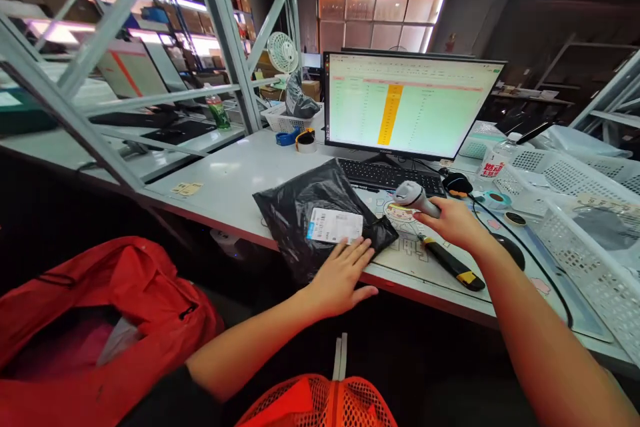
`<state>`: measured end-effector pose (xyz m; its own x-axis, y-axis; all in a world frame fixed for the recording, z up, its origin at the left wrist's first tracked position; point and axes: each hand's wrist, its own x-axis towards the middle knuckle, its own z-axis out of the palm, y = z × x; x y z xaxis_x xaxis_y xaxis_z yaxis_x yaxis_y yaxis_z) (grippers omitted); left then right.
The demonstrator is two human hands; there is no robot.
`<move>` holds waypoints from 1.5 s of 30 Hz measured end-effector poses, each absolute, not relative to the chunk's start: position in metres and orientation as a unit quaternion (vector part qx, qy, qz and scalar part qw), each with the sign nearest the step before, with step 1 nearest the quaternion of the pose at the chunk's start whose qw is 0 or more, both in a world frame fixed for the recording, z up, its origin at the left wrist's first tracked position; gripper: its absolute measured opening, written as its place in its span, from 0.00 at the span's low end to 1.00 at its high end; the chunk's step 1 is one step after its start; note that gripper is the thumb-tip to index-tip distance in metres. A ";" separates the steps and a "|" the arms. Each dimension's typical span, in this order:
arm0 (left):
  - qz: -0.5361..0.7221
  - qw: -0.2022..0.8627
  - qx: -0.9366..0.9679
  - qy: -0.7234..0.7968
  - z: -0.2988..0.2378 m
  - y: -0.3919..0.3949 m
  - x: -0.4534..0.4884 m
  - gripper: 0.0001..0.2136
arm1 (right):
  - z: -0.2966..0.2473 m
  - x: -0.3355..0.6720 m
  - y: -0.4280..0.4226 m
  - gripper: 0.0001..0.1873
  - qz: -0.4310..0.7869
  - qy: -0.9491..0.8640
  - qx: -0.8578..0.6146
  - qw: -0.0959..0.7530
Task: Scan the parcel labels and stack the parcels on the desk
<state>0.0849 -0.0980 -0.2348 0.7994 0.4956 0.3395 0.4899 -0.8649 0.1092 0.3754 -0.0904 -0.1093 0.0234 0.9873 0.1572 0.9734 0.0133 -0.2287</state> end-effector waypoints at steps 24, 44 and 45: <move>0.301 0.035 0.846 0.439 -0.259 -0.034 -0.023 0.38 | -0.180 0.396 0.054 0.33 0.045 -0.485 -0.865 0.124; 0.614 0.261 0.472 0.577 -0.228 -0.014 -0.070 0.31 | -0.061 0.231 -0.128 0.16 0.120 -0.896 -0.359 0.231; 0.629 0.250 0.441 0.590 -0.225 -0.011 -0.074 0.32 | -0.052 0.217 -0.148 0.14 0.123 -0.931 -0.262 0.224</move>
